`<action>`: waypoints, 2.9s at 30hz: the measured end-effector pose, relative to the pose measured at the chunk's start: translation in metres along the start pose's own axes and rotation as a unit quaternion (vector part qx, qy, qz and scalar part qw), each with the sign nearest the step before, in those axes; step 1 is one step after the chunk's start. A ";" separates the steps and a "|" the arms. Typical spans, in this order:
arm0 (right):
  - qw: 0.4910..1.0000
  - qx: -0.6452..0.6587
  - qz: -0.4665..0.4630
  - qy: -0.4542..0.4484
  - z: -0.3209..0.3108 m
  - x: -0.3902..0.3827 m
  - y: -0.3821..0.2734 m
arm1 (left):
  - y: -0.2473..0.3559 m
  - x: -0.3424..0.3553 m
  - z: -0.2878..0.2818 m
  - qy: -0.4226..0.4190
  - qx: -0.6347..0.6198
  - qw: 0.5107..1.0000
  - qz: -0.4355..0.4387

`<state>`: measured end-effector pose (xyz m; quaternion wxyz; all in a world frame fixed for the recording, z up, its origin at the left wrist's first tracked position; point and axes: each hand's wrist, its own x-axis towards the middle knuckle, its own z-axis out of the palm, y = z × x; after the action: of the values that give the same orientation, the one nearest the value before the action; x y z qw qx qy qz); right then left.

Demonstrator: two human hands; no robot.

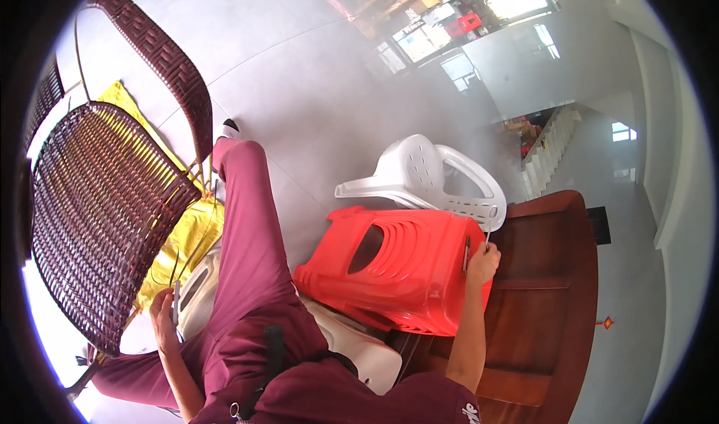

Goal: The person repairs a woven chair by hand. They use a tool to weave a dark strap through the chair frame, tightening and securing the wicker pattern.

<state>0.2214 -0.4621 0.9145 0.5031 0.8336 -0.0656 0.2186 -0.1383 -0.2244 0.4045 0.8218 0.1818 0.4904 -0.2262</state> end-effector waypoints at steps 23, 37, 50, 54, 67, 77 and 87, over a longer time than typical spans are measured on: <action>0.777 0.435 -0.187 -0.415 -0.122 -0.220 -0.203 | -0.051 -0.071 -0.105 0.023 -0.086 0.995 -0.039; 0.305 0.588 -0.263 -0.701 -0.156 -0.403 -0.269 | -0.057 -0.118 -0.030 0.082 -0.222 0.970 -0.064; 0.331 0.769 -0.039 -0.546 -0.114 -0.260 -0.304 | -0.066 -0.098 -0.017 -0.015 -0.193 0.977 -0.085; 0.412 0.767 0.022 -0.492 -0.113 -0.263 -0.318 | -0.071 -0.099 -0.030 -0.061 -0.016 0.998 0.031; 0.146 0.769 0.214 -0.584 -0.071 -0.241 -0.348 | -0.052 -0.084 -0.069 -0.235 -0.166 0.954 -0.082; -0.134 0.760 0.110 -0.626 -0.078 -0.232 -0.368 | -0.057 -0.059 -0.064 -0.317 -0.129 0.931 -0.124; -0.181 0.698 0.067 -0.690 -0.075 -0.275 -0.376 | 0.029 -0.048 -0.035 -0.105 0.080 0.970 0.205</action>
<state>0.0766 -0.2454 0.5217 0.7326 -0.3464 0.2385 0.5351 -0.1672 -0.1725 0.4336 0.8802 0.3189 0.3340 -0.1093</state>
